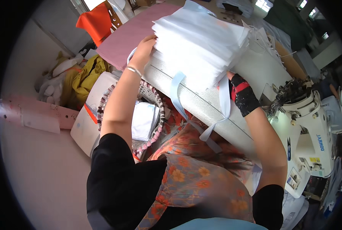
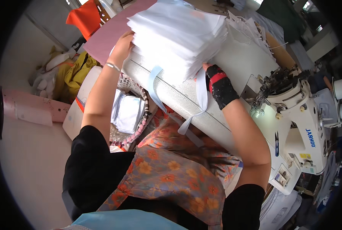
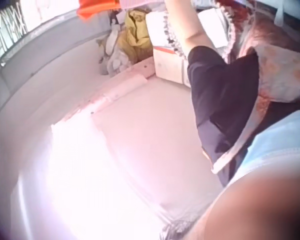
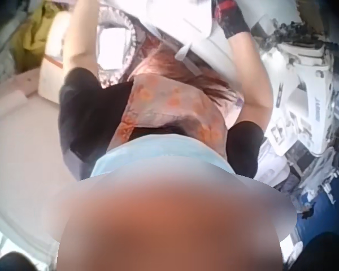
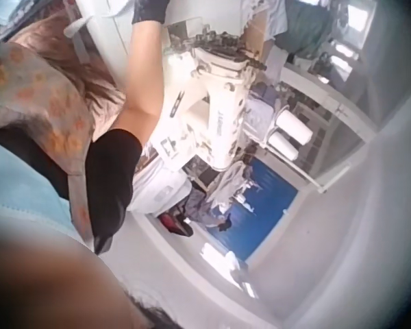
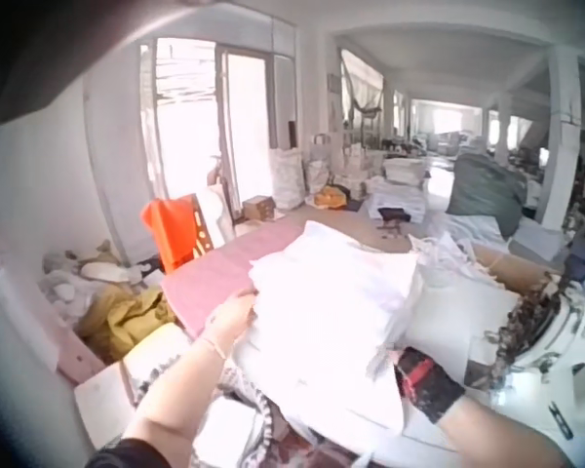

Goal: Sewing fabric pieces together using a sewing machine to create masks.

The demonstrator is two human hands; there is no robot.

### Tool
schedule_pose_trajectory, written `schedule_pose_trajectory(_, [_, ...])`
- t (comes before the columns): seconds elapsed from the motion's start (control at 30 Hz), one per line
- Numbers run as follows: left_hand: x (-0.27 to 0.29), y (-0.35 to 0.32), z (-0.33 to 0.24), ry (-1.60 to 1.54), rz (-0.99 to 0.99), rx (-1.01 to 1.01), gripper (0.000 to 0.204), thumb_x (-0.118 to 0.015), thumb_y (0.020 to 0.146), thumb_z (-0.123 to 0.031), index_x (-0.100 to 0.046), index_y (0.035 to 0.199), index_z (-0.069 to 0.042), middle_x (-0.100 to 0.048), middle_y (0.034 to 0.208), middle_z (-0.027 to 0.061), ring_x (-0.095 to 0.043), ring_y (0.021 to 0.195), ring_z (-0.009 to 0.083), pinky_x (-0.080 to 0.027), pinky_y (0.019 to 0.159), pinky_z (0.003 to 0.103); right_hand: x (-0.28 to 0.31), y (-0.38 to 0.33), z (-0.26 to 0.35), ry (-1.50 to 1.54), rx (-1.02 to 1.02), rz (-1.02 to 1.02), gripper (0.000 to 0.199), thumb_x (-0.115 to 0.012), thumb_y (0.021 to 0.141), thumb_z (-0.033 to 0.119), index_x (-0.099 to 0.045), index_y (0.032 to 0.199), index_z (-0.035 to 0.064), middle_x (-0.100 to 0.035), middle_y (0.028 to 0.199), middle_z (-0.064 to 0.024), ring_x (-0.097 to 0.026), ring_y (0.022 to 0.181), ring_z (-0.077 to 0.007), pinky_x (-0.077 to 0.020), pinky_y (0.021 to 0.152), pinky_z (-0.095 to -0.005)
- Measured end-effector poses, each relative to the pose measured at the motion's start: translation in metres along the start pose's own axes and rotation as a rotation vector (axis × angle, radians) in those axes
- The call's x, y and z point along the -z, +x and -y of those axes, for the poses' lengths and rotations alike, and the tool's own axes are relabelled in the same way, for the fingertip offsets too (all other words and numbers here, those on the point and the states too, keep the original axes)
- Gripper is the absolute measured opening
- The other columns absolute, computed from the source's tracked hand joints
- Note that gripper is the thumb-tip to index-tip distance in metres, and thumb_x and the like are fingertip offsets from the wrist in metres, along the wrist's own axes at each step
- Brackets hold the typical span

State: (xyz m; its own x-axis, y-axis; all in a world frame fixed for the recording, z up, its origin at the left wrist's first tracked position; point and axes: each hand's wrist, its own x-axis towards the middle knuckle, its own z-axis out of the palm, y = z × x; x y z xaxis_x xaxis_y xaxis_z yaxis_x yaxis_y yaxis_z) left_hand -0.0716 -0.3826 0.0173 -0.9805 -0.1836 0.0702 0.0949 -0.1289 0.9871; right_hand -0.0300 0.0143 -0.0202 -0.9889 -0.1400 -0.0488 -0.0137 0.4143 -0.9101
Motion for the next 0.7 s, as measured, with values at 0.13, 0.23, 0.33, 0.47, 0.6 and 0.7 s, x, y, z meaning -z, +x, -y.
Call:
schedule_pose_trajectory(0.13, [-0.021,-0.091,-0.001,-0.189,-0.185,-0.134,0.056,-0.046,0.096,-0.01,-0.034,0.147,0.012,-0.035,0.154,0.0225,-0.037,0.142,0.0313,-0.031,0.118,0.042,0.047,0.051,-0.02,0.493,-0.301,-0.231,0.041,-0.06,0.097,0.039,-0.059,0.127,0.0106,-0.066,0.113,-0.012,-0.064,0.097,-0.0254,-0.051,0.085,-0.0416])
schedule_pose_trajectory(0.23, [-0.055,-0.152,-0.005,-0.447,-0.088,-0.029,0.063,-0.046,0.1,-0.015,-0.021,0.15,0.013,-0.024,0.157,0.0304,-0.027,0.148,0.0375,-0.025,0.122,0.047,0.052,0.108,-0.014,0.941,-0.227,-0.241,0.044,-0.061,0.098,0.036,-0.055,0.134,0.0115,-0.061,0.13,-0.0137,-0.059,0.114,-0.0282,-0.0485,0.098,-0.0494])
schedule_pose_trajectory(0.33, [-0.084,-0.171,-0.011,-0.618,-0.038,0.142,0.076,-0.051,0.102,-0.026,-0.01,0.151,0.015,-0.016,0.158,0.034,-0.021,0.149,0.0416,-0.021,0.123,0.047,0.043,0.128,0.01,1.057,-0.08,0.074,0.053,-0.029,0.106,0.041,-0.045,0.147,0.0122,-0.044,0.155,-0.009,-0.042,0.14,-0.0296,-0.0367,0.114,-0.0457])
schedule_pose_trajectory(0.47, [-0.101,-0.148,-0.008,-0.664,-0.176,0.278,0.072,-0.048,0.104,-0.029,-0.014,0.151,0.012,-0.02,0.158,0.032,-0.024,0.148,0.04,-0.02,0.123,0.045,0.038,0.12,0.034,0.986,-0.199,0.132,0.049,-0.036,0.104,0.038,-0.049,0.144,0.0135,-0.048,0.151,-0.0071,-0.046,0.137,-0.0279,-0.0374,0.114,-0.0431])
schedule_pose_trajectory(0.6, [-0.093,-0.12,0.0,-0.537,0.004,0.2,0.062,-0.045,0.105,-0.03,-0.025,0.149,0.009,-0.037,0.151,0.0261,-0.037,0.142,0.0336,-0.024,0.121,0.045,0.034,0.119,0.017,0.741,-0.025,0.314,0.04,-0.049,0.101,0.027,-0.055,0.137,0.0107,-0.057,0.142,-0.007,-0.052,0.132,-0.0255,-0.0408,0.112,-0.0387])
schedule_pose_trajectory(0.7, [-0.086,-0.094,-0.006,-0.485,-0.005,0.223,0.054,-0.043,0.105,-0.028,-0.038,0.143,0.009,-0.052,0.14,0.0229,-0.051,0.13,0.0311,-0.038,0.114,0.043,0.028,0.115,0.002,0.4,0.247,0.325,0.04,-0.049,0.101,0.027,-0.055,0.135,0.0076,-0.059,0.139,-0.0081,-0.053,0.13,-0.0254,-0.0428,0.11,-0.0375])
